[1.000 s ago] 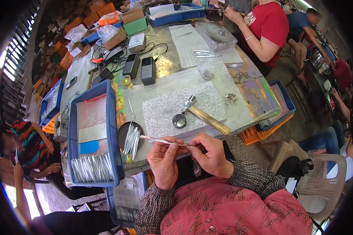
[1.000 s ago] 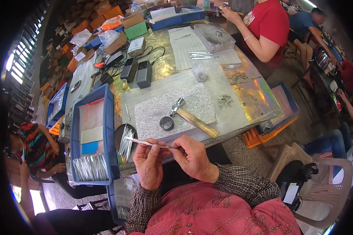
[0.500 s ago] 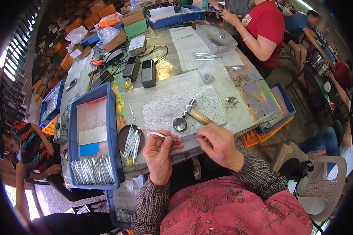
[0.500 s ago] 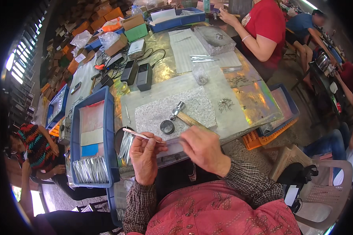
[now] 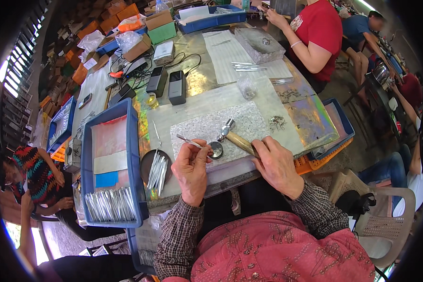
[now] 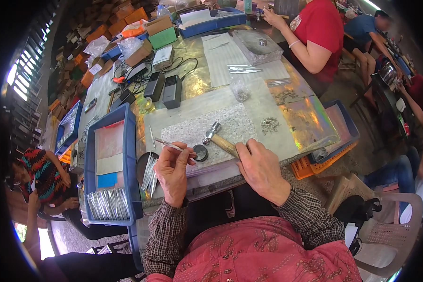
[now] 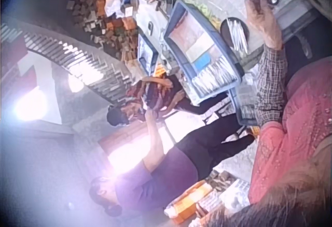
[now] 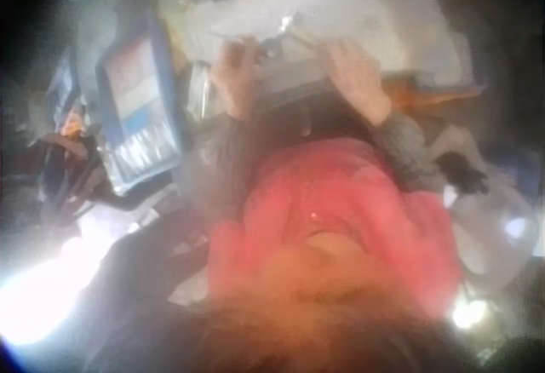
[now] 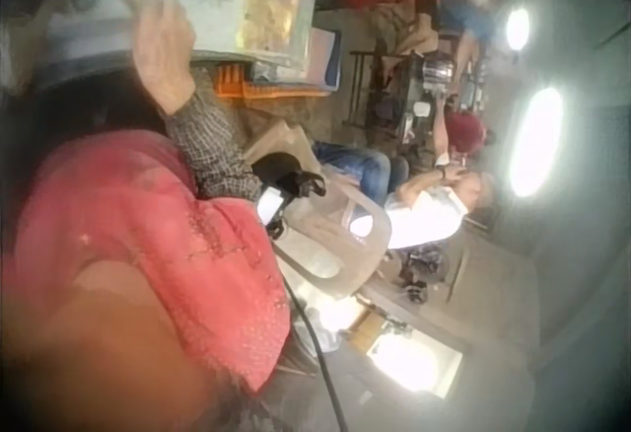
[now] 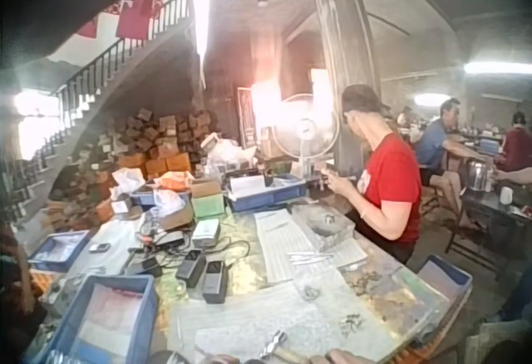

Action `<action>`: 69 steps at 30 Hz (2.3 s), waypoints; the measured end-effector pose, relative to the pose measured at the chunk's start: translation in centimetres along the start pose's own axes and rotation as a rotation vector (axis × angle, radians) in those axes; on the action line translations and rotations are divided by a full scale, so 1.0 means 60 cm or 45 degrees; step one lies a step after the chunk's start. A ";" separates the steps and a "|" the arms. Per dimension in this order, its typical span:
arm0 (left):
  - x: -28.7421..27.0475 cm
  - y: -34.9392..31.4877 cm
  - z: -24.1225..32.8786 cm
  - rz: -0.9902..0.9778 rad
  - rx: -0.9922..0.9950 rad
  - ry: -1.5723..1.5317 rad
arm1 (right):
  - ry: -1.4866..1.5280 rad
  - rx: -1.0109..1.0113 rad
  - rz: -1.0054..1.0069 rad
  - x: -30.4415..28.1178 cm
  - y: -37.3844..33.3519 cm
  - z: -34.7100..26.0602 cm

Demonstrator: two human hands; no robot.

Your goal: The person assembles metal components by attaching small pieces onto metal rods, hammering them secure on a block with a hammer, and placing the finished rods into a tray.

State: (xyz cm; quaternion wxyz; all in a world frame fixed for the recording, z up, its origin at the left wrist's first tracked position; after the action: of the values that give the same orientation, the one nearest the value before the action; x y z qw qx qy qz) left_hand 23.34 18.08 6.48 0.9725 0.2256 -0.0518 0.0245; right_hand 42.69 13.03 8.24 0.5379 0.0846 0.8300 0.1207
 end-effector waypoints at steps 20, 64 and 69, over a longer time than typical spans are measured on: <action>0.000 0.002 -0.007 -0.016 0.057 0.177 | 0.004 -0.013 -0.006 0.001 0.002 -0.002; 0.027 -0.013 0.058 -0.112 0.625 0.647 | 0.418 -0.426 0.187 -0.214 0.001 -0.114; 0.024 -0.013 0.057 -0.107 0.637 0.637 | 0.409 -0.392 0.097 -0.224 0.004 -0.120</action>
State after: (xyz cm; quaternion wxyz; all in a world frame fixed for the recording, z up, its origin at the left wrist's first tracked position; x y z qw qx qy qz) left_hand 24.49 15.88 9.37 0.8699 0.4459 0.2047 0.0509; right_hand 41.58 8.84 22.90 0.4005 0.0124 0.8730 0.2780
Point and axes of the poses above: each hand's wrist, its own y-axis towards the middle knuckle, its own x-axis out of the palm, z = x × y, the point moved 9 cm from there along y, towards the middle knuckle, and after that the axes turned 12 degrees about x, right-handed, at the moved point
